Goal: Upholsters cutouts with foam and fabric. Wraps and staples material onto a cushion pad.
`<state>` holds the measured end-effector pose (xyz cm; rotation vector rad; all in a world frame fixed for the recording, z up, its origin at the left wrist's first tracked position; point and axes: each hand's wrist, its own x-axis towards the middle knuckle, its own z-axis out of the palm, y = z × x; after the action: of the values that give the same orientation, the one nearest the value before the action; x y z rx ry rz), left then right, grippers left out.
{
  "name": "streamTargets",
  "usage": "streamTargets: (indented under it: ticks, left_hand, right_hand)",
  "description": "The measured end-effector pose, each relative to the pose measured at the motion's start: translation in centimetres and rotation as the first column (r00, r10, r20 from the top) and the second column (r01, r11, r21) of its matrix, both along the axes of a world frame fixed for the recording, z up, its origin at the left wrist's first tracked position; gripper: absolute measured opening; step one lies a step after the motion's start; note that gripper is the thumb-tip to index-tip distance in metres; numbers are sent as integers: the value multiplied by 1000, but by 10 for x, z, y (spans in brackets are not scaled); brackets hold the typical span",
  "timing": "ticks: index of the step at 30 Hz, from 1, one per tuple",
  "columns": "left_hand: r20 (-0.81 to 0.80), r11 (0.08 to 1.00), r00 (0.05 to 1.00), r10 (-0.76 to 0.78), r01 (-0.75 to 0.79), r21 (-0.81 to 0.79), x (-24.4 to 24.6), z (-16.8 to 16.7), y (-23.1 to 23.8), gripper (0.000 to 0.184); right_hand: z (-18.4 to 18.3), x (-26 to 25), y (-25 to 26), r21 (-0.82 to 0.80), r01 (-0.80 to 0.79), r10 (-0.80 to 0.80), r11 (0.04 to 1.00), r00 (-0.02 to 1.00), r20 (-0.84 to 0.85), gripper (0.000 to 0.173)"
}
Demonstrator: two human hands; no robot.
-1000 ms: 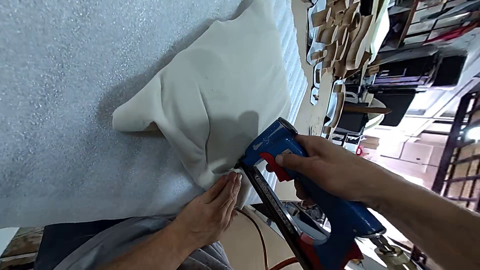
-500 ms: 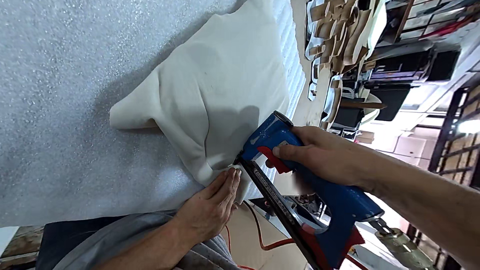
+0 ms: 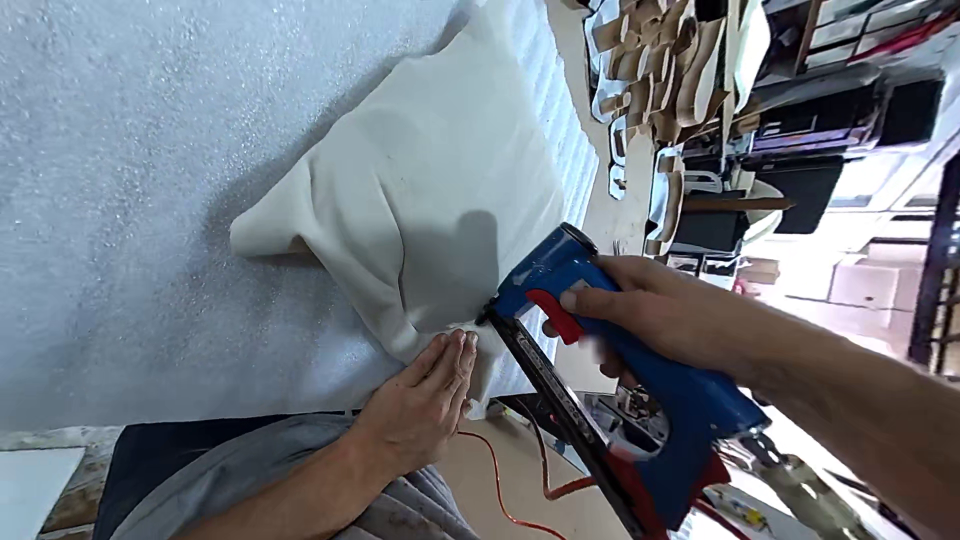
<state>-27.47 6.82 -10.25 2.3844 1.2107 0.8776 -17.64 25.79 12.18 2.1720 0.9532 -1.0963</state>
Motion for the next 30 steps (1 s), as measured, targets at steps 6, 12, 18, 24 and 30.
streamTargets:
  ticks: [6,12,18,24,30]
  left_hand:
    - [84,998,994,-68,68,8,12,15,10,43]
    - [32,996,996,-88,87,30,15,5,4,56]
    - [73,996,993,-91,92,-12,14,4,7,58]
    - [51,993,992,-114,115,-21,14,3,8,59]
    - [82,996,993,-86,89,-30,16,0,6,55]
  right_hand:
    - [7,20,-41,173,103,-105,979,995,-2,20]
    - [-5,11,-59,242,152,-151,958,988,-21,18]
    - [-13,2,-61,280,96,-106,955,994,21,17]
    - [-19,-2,-22,69,-8,2,998,996,92,19]
    - [-22,-14,-7,14,45,-47,999,992,119,22]
